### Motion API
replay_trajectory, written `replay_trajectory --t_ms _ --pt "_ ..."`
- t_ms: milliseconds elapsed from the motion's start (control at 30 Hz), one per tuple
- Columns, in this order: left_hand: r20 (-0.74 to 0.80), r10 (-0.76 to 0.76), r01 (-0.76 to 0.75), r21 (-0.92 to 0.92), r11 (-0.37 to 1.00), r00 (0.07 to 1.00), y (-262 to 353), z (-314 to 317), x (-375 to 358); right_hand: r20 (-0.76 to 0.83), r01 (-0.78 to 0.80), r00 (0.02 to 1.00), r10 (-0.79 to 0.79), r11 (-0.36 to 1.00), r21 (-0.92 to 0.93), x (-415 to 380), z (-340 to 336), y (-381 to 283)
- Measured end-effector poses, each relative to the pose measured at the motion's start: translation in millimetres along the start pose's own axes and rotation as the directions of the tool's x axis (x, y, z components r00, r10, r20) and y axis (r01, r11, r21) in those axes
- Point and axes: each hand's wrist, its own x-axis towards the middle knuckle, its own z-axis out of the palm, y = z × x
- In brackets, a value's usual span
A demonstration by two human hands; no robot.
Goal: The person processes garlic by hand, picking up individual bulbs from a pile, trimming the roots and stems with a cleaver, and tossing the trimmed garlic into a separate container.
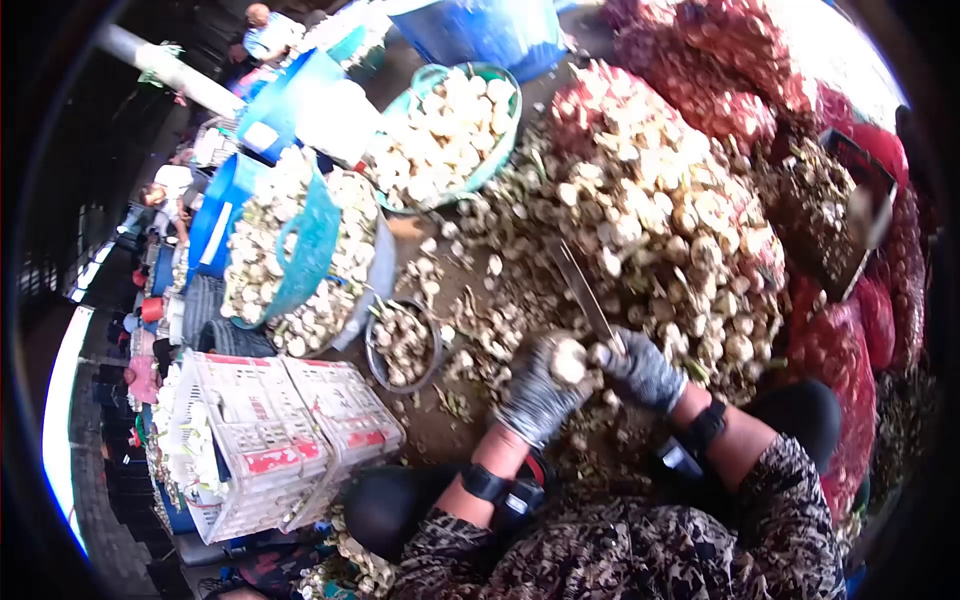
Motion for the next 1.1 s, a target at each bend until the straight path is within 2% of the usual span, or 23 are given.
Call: replay_trajectory --t_ms 33,100,133,167,233,300,367,400,433,500,533,600,667,700,733,767,833,900,933,967,1033,1067,1100 --pt "-0.002 0.108 -0.105 0.193 0.976 0.994 8.4 1.0 1.3 0.031 -0.003 1.0 0.003 1.0 0.024 -1.2 6.0 -4.4" --pt "-0.056 -0.042 0.037 -0.09 0.995 0.998 11.3 6.4 -4.4 0.007 0.04 0.999 -0.043 0.97 0.239 1.1 10.3 8.6" --pt "-0.006 -0.203 0.167 -0.542 0.824 0.979 12.6 7.7 -7.0 -0.005 0.03 1.0 -0.03 0.983 0.179 -1.5 7.6 10.6" --pt "0.132 -0.302 0.261 -0.859 0.44 0.944 12.0 8.9 -6.3 -0.027 0.013 1.0 -0.01 0.993 0.12 -1.9 4.9 5.4" --pt "0.143 -0.446 0.336 -0.857 0.391 0.883 -10.8 17.5 -5.8 -0.023 0.057 0.998 -0.055 0.997 0.058 -6.1 8.1 -6.4" --pt "0.397 -0.327 0.396 -0.915 -0.074 0.858 -10.7 19.4 0.0 0.053 0.119 0.991 -0.122 0.991 0.054 -5.5 10.3 -7.3" --pt "0.533 -0.239 0.521 -0.846 -0.115 0.812 -48.3 27.8 0.0 0.107 0.295 0.954 -0.279 0.818 -0.494 -0.6 3.8 4.4" --pt "0.463 -0.204 0.471 -0.587 0.659 0.863 -75.6 39.5 -7.0 0.117 0.251 0.965 -0.236 0.688 -0.681 -5.4 2.8 -7.8" --pt "0.39 -0.167 0.144 0.088 0.986 0.906 -104.4 52.2 -14.6 0.136 0.212 0.974 -0.181 0.517 -0.829 -7.8 3.7 -16.2" --pt "-0.054 0.003 0.006 0.172 0.985 0.999 -161.9 96.6 -29.3 0.192 0.388 0.896 -0.401 0.494 -0.778 -9.5 -3.1 -3.7" --pt "0.018 0.113 -0.111 0.408 0.906 0.993 -137.6 76.6 -23.2 0.223 0.384 0.903 -0.367 0.455 -0.804 -9.9 -5.7 -4.5" --pt "0.123 0.166 -0.206 0.516 0.832 0.978 -107.9 51.3 -31.2 0.241 0.397 0.894 -0.376 0.421 -0.815 -19.4 -2.4 -19.1" --pt "0.018 0.245 -0.233 0.382 0.894 0.969 -96.6 40.3 -27.1 0.13 0.187 0.981 -0.147 0.502 -0.844 -14.0 -15.0 -12.1" --pt "0.129 -0.051 0.049 0.02 0.999 0.99 -29.9 6.6 -15.5 0.058 0.073 0.997 -0.045 0.562 -0.824 -7.5 -23.9 -5.2" --pt "0.101 -0.164 0.172 -0.083 0.982 0.981 -28.5 6.9 -16.5 -0.062 -0.143 0.986 0.153 0.599 -0.788 -0.1 -29.3 -8.9" --pt "0.072 -0.274 0.283 -0.193 0.94 0.959 -26.9 7.1 -17.7 -0.148 -0.175 0.985 0.094 0.602 -0.779 6.3 -44.2 15.0" --pt "0.111 -0.232 0.242 -0.088 0.966 0.966 -20.6 1.0 -14.6 -0.176 -0.103 0.984 -0.005 0.796 -0.597 11.4 -37.9 12.8" --pt "0.105 -0.157 0.142 0.137 0.98 0.982 -16.6 5.8 -12.0 -0.129 -0.012 0.992 -0.009 0.987 -0.163 -4.4 -15.9 -19.0" --pt "0.199 -0.198 0.172 0.141 0.975 0.96 -12.2 4.8 -4.8 -0.04 0.1 0.994 -0.099 0.995 0.026 3.3 -10.1 -5.4" --pt "0.207 -0.137 0.149 -0.04 0.988 0.969 -10.6 7.6 -1.5 -0.055 0.132 0.99 -0.132 0.991 0.008 1.5 0.3 -13.4" --pt "0.161 -0.213 0.258 -0.356 0.898 0.964 12.1 7.0 -0.2 -0.051 0.083 0.995 -0.091 0.987 -0.136 2.0 2.0 -20.0" --pt "0.131 -0.214 0.251 -0.451 0.856 0.968 3.8 11.2 -3.0 -0.07 0.092 0.993 -0.097 0.993 -0.068 2.9 1.2 -18.3" --pt "0.147 -0.193 0.242 -0.602 0.761 0.97 3.1 6.8 -2.7 -0.149 -0.029 0.989 0.011 0.993 -0.114 3.7 -1.2 -21.9"
